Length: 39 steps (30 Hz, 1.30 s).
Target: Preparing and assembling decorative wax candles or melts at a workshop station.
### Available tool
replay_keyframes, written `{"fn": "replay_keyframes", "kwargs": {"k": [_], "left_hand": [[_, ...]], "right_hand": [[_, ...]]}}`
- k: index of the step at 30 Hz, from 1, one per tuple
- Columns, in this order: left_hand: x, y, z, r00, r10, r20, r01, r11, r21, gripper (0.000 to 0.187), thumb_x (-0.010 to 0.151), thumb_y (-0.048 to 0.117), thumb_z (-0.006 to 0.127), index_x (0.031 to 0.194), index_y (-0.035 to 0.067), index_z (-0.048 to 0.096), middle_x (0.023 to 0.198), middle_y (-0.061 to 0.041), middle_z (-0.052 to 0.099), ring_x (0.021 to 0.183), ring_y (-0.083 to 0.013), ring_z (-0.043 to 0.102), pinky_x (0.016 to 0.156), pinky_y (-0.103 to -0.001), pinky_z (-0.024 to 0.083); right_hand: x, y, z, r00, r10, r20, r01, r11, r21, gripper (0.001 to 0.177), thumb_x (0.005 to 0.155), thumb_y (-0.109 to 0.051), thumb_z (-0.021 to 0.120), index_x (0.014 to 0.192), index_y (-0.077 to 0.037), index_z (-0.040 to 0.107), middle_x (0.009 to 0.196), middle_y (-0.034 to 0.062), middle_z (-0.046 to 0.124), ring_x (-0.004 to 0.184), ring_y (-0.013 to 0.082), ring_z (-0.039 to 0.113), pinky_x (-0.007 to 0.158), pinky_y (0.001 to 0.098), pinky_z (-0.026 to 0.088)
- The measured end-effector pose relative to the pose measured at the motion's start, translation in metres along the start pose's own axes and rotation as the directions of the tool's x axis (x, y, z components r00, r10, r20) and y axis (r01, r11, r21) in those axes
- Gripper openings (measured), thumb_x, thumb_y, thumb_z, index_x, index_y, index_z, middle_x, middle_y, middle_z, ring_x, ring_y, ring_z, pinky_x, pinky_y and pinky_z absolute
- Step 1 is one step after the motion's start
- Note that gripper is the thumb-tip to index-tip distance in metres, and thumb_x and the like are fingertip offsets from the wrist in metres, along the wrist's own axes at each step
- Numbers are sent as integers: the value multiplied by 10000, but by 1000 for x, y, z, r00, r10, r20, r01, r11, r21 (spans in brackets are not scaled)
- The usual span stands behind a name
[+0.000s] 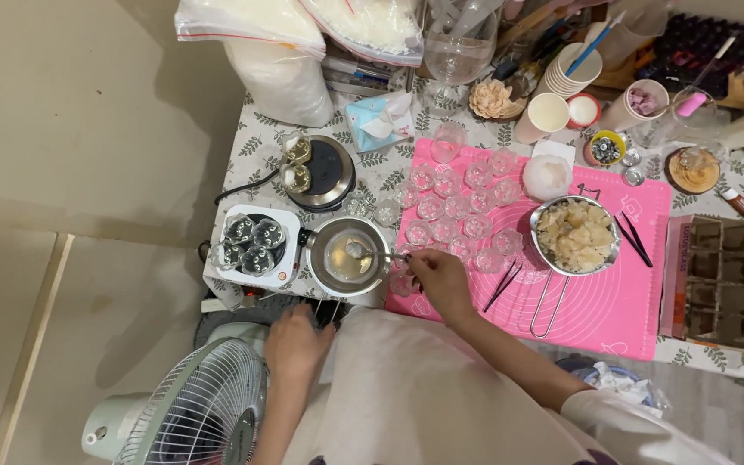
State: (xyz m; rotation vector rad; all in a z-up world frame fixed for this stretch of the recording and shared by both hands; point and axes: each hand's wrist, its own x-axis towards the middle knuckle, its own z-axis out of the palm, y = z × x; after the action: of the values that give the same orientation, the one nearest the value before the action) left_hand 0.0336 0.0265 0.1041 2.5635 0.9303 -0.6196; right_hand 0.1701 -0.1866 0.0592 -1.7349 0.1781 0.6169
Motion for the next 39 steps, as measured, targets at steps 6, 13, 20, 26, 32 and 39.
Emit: {"fn": "replay_keyframes", "kwargs": {"k": [6, 13, 20, 26, 32, 39], "left_hand": [[17, -8, 34, 999, 52, 4, -52, 997, -60, 528, 814, 394, 772, 1221, 76, 661, 1130, -191, 723, 1058, -369, 691, 908, -466, 551], [20, 4, 34, 996, -5, 89, 9, 999, -42, 458, 868, 371, 722, 1241, 113, 658, 1090, -186, 740, 1030, -371, 710, 887, -477, 565], [14, 9, 30, 991, 7, 133, 3, 997, -75, 475, 830, 429, 727, 1214, 154, 681, 1091, -183, 742, 1029, -389, 708, 899, -484, 560], [15, -1, 41, 991, 13, 131, -10, 999, -31, 498, 832, 475, 734, 1136, 83, 689, 1063, -220, 736, 1008, -410, 707, 892, -500, 556], [17, -23, 22, 990, 51, 135, -56, 998, 31, 406, 809, 473, 731, 1042, 142, 754, 993, -187, 752, 978, -397, 712, 867, -495, 561], [-12, 55, -100, 997, 77, 25, -74, 991, -116, 398, 972, 482, 490, 1008, 237, 801, 858, -61, 817, 844, -347, 745, 770, -491, 566]], "right_hand": [[8, -13, 21, 685, -727, 46, 638, 569, -518, 107, 894, -60, 714, 988, -20, 743, 844, 130, 697, 744, 290, 678, 690, 389, 546], [33, -16, 39, 664, -740, 107, 656, 508, -559, 99, 902, -86, 682, 961, -16, 720, 913, 160, 700, 854, 362, 683, 752, 446, 554], [50, -23, 51, 922, -386, -27, 294, 744, -601, 213, 936, -223, 652, 947, -24, 728, 919, 197, 728, 840, 403, 698, 755, 494, 546], [53, -10, 47, 908, -409, -88, 292, 771, -566, 240, 917, -253, 682, 950, -18, 717, 898, 188, 730, 829, 391, 701, 740, 501, 539], [4, -19, -12, 879, -442, -180, 378, 875, -304, 296, 907, -172, 722, 1153, -35, 630, 922, 123, 656, 757, 247, 667, 632, 388, 529], [-62, -7, -205, 699, -248, -671, 239, 965, -108, 314, 1159, -166, 467, 1145, 63, 681, 728, 90, 651, 607, 147, 601, 567, 290, 501]]}}
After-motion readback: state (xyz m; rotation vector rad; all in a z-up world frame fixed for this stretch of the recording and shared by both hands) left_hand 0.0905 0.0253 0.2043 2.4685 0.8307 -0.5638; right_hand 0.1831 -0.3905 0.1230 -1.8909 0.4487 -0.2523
